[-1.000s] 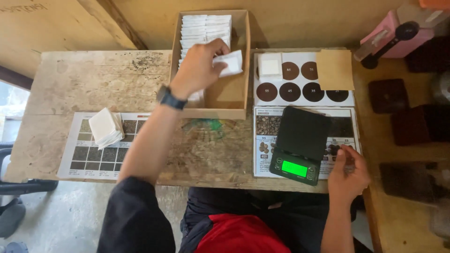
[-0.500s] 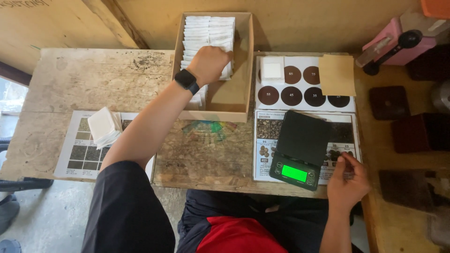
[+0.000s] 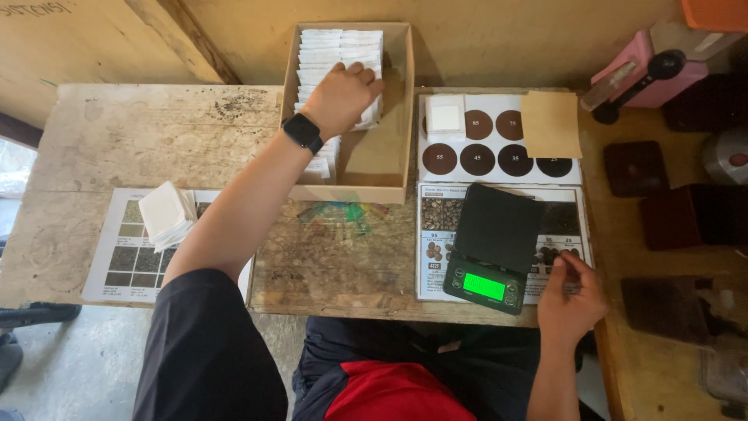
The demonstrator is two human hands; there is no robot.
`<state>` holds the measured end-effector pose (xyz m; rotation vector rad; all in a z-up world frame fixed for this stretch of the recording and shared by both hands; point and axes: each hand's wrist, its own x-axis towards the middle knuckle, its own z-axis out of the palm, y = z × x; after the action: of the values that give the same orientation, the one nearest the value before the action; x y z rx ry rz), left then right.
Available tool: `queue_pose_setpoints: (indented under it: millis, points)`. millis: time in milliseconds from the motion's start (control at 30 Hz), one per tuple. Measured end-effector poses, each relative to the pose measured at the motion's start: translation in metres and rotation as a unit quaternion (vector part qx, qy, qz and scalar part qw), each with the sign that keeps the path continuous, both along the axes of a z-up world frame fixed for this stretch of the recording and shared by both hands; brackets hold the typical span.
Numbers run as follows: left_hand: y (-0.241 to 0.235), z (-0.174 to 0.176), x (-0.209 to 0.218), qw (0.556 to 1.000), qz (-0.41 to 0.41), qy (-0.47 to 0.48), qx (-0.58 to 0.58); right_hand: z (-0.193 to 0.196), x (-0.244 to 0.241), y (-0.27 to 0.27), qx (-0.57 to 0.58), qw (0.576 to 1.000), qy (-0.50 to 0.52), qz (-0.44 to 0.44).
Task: Filling and weighing individual coffee filters with ground coffee at a production workbench.
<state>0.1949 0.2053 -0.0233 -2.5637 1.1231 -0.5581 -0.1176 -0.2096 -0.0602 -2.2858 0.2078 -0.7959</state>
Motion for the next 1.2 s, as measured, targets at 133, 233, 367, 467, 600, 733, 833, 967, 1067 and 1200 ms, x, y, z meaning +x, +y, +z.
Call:
queue_pose_setpoints:
  millis: [133,233,367,467,600,733,833,967,1067,1200]
  points:
    - [0.005,0.007,0.001,1.000,-0.006,-0.004,0.004,-0.005,0.000,-0.002,0.008,1.000,0.011,-0.017]
    - [0.003,0.008,-0.002,1.000,-0.021,0.006,0.011,-0.006,0.000,-0.002,0.009,1.000,0.007,-0.017]
    - [-0.002,0.014,-0.006,0.999,-0.015,0.044,0.010,-0.006,0.000,-0.002,0.006,1.000,-0.003,-0.008]
    - [0.001,0.015,-0.002,0.999,0.008,0.046,0.012,-0.003,0.000,-0.002,0.001,1.000,0.007,-0.012]
    - [0.001,0.026,-0.003,0.995,0.003,0.069,-0.067,-0.003,0.001,-0.001,0.023,0.999,0.019,-0.028]
    - [-0.009,0.039,-0.005,0.991,-0.014,0.007,-0.136,-0.003,0.001,0.000,0.028,0.999,0.017,-0.025]
    - [-0.029,0.049,-0.008,0.985,-0.011,0.012,-0.174,-0.002,0.001,0.000,0.032,0.999,0.016,-0.027]
    - [-0.070,0.056,-0.009,0.970,-0.041,0.004,-0.241,0.002,0.001,0.002,0.021,1.000,-0.001,-0.021]
    - [-0.110,0.049,-0.002,0.967,-0.080,0.000,-0.241,-0.005,0.002,-0.002,0.039,0.999,0.011,-0.026]
    - [-0.152,0.034,0.003,0.964,0.045,0.229,-0.123,-0.002,0.001,0.000,0.051,0.998,0.024,-0.037]
